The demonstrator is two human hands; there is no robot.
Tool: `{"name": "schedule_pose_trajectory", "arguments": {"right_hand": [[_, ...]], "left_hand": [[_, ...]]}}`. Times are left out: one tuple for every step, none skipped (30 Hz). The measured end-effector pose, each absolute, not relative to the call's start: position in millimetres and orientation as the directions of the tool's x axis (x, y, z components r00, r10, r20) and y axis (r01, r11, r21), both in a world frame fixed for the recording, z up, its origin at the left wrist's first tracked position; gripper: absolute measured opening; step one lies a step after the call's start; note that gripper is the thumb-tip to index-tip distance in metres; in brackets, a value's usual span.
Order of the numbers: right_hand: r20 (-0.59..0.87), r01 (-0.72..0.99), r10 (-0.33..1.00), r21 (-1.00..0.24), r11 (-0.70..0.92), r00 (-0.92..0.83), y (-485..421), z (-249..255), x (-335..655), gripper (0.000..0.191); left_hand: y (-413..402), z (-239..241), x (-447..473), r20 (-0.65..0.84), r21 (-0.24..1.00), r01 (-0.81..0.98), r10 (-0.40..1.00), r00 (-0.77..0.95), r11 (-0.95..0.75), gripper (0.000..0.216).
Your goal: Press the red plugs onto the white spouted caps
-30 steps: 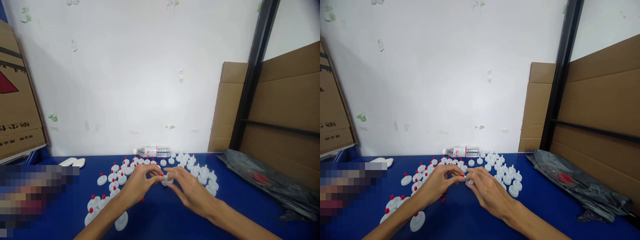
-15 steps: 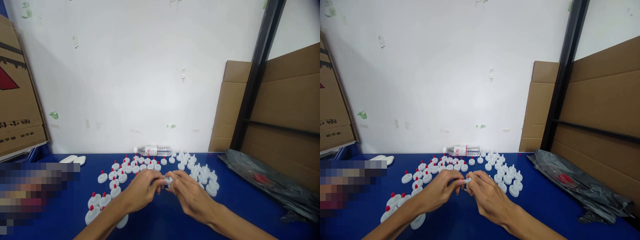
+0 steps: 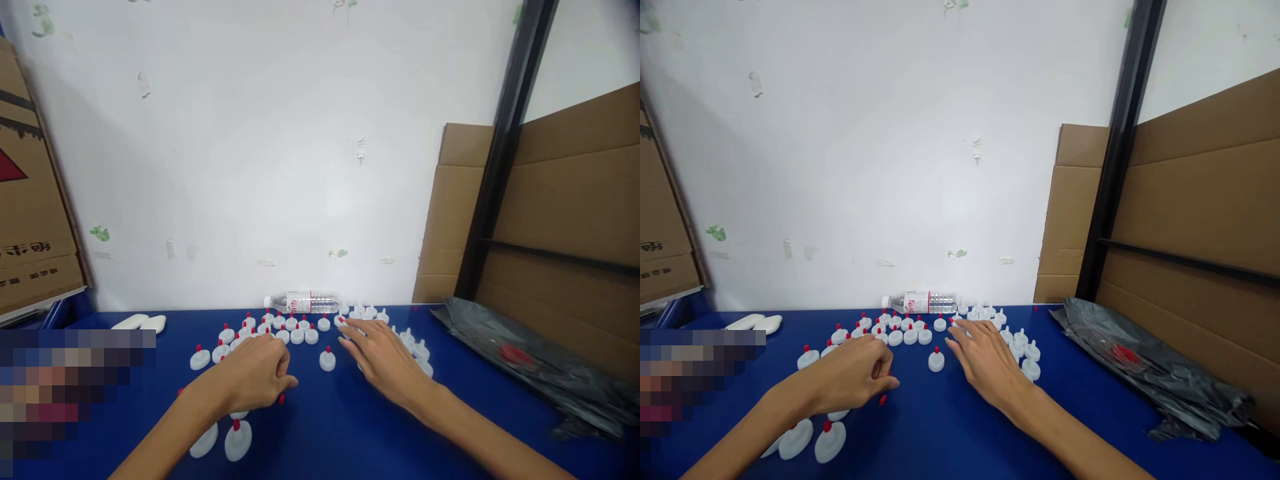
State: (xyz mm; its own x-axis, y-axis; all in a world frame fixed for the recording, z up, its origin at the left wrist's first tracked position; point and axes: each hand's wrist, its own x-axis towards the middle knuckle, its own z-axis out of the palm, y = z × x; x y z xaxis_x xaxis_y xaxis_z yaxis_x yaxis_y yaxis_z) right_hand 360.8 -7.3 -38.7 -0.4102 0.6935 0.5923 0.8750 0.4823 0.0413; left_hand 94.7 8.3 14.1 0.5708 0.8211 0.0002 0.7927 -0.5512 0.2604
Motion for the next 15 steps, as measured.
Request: {"name": "schedule_pose_trajectory", "arguments": {"right_hand": [[0.560, 0.881, 0.722, 0.030, 0.472, -0.405, -5.3, -41.1, 362.4, 0.032], [0.519, 0.883, 0.751, 0.017, 0.469, -0.409, -4.0, -43.5, 363.5, 0.034], [0.478, 0.882, 0.773, 0.009, 0.471, -0.418, -3.2, -45.4, 364.2, 0.036], [0.445, 0.881, 0.787, 0.010, 0.474, -0.428, -2.8, -46.5, 364.6, 0.037], [0.425, 0.880, 0.793, 0.016, 0.475, -0.436, -2.8, -46.3, 365.0, 0.037], [0.420, 0.882, 0.796, 0.025, 0.471, -0.437, -3.1, -44.8, 365.5, 0.036], [0.428, 0.888, 0.797, 0.033, 0.458, -0.427, -3.6, -41.9, 366.1, 0.035], [0.443, 0.900, 0.800, 0.040, 0.433, -0.405, -4.3, -37.8, 366.8, 0.033], [0.458, 0.917, 0.807, 0.048, 0.396, -0.373, -5.3, -32.8, 367.7, 0.030], [0.464, 0.936, 0.820, 0.060, 0.348, -0.334, -6.6, -27.5, 368.6, 0.028], [0.459, 0.953, 0.838, 0.079, 0.293, -0.296, -8.2, -22.6, 369.2, 0.027], [0.440, 0.964, 0.858, 0.105, 0.243, -0.265, -10.0, -18.6, 369.6, 0.028], [0.412, 0.969, 0.878, 0.134, 0.207, -0.244, -12.0, -16.0, 369.5, 0.030], [0.374, 0.969, 0.897, 0.159, 0.189, -0.236, -14.1, -14.8, 368.8, 0.033], [0.336, 0.967, 0.911, 0.172, 0.190, -0.239, -16.2, -15.1, 367.5, 0.034]], "left_hand": [[7.4, 14.0, 93.9, -0.018, 0.269, 0.791, 0.818, 0.575, -0.550, 0.031], [6.4, 13.6, 93.6, -0.029, 0.272, 0.790, 0.816, 0.578, -0.550, 0.026], [5.3, 13.0, 93.7, -0.037, 0.265, 0.794, 0.817, 0.575, -0.547, 0.021], [4.4, 12.2, 93.9, -0.042, 0.250, 0.802, 0.821, 0.569, -0.543, 0.016], [3.6, 11.2, 94.3, -0.043, 0.232, 0.809, 0.825, 0.563, -0.540, 0.013], [3.1, 10.0, 94.6, -0.046, 0.220, 0.813, 0.827, 0.561, -0.539, 0.010], [2.9, 8.8, 94.9, -0.053, 0.215, 0.812, 0.823, 0.565, -0.543, 0.009], [3.0, 7.6, 95.1, -0.056, 0.215, 0.806, 0.817, 0.574, -0.552, 0.009], [3.2, 6.6, 95.2, -0.056, 0.217, 0.800, 0.811, 0.583, -0.560, 0.010], [3.5, 5.8, 95.2, -0.054, 0.220, 0.793, 0.805, 0.591, -0.568, 0.011], [3.7, 5.4, 95.1, -0.054, 0.220, 0.789, 0.801, 0.597, -0.573, 0.012], [3.7, 5.4, 95.0, -0.053, 0.219, 0.787, 0.799, 0.600, -0.577, 0.013], [3.6, 5.8, 94.8, -0.050, 0.217, 0.786, 0.798, 0.601, -0.579, 0.013], [3.2, 6.4, 94.8, -0.049, 0.217, 0.785, 0.796, 0.603, -0.581, 0.012], [2.8, 7.2, 94.9, -0.049, 0.218, 0.783, 0.795, 0.605, -0.582, 0.012]]}}
